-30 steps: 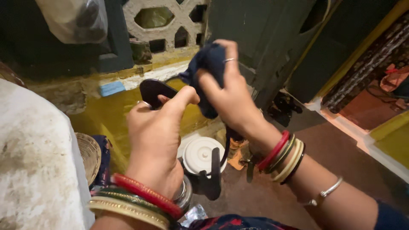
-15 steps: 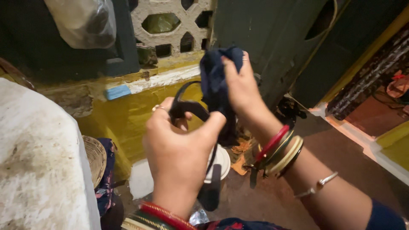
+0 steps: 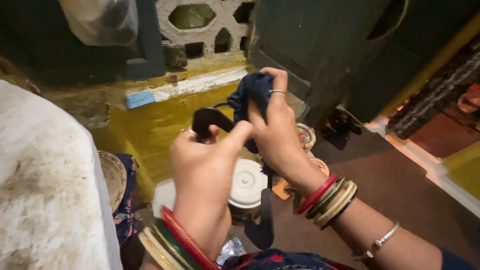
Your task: The person holds a black headband and wipes it with a dark blue cloth. They repeatedly rub the cloth along the headband's surface and adjust their grip while continuing the cleaning motion.
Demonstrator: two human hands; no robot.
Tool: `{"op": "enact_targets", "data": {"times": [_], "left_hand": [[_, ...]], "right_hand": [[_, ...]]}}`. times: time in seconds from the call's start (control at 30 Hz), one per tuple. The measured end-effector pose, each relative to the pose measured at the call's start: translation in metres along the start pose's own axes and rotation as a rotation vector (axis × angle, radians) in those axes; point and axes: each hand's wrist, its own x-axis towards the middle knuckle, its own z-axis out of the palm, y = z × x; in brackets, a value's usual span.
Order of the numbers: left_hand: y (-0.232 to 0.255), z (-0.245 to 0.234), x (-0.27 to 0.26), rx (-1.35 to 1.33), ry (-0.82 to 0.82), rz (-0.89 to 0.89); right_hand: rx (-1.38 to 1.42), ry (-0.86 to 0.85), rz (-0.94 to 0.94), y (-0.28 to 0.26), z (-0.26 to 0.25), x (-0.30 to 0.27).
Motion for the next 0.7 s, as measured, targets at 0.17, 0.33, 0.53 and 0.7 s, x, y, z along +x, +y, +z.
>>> {"op": "enact_targets", "data": {"times": [0.17,0.33,0.53,0.7], "left_hand": [[0.009,0.002,-0.01,0.452,0.011,0.337],[0.022,-0.007,-0.018,0.607,-0.09,0.355],[0.033,-0.033,-0.006,0.534,-0.232,0.297],[0.039,-0.034,0.013,0.38,-0.436,0.321]], "right_hand": [[0.205,0.15,-0.075,0.015,0.007,0.02],[0.718,0.041,0.376,0.059,-0.006,0.04],[1.371,-0.112,0.708,0.106,-0.059,0.04],[1.035,-0.214,0.666,0.037,-0.071,0.023]]}}
